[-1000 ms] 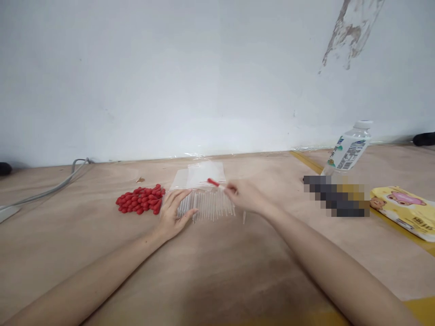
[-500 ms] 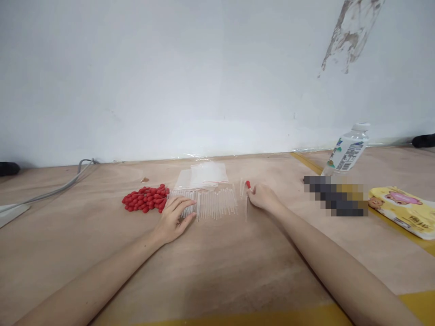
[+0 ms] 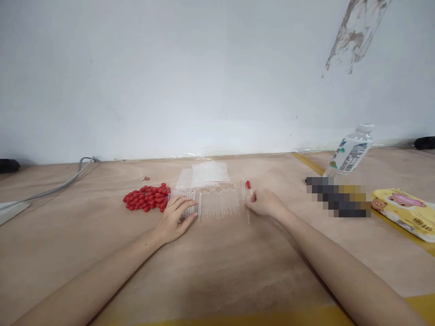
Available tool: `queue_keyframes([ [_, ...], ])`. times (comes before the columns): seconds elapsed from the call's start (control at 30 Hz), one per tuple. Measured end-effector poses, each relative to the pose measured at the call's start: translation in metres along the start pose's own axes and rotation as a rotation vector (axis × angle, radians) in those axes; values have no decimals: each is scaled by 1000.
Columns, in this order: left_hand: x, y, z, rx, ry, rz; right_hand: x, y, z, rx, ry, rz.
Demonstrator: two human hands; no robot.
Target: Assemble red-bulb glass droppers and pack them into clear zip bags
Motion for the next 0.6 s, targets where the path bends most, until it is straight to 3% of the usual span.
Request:
queue_keyframes([
  [0.23, -3, 2, 2, -37, 71, 106, 8, -9, -1, 10, 13, -19],
  [0.4, 19, 37, 16, -77, 316, 323, 10, -7, 3, 20, 50, 24],
  [0.6, 53, 76, 25, 131, 650, 390, 23, -8, -2, -193, 117, 161],
])
Point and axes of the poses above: each hand's wrist, its own z-axis towards the middle knuckle, its own y-axis out of the back of the hand, x = y × z, the point moved 1 cm from there along z, towards the middle knuckle, and after that the axes turned 1 degree about z, right-handed, at the moved point
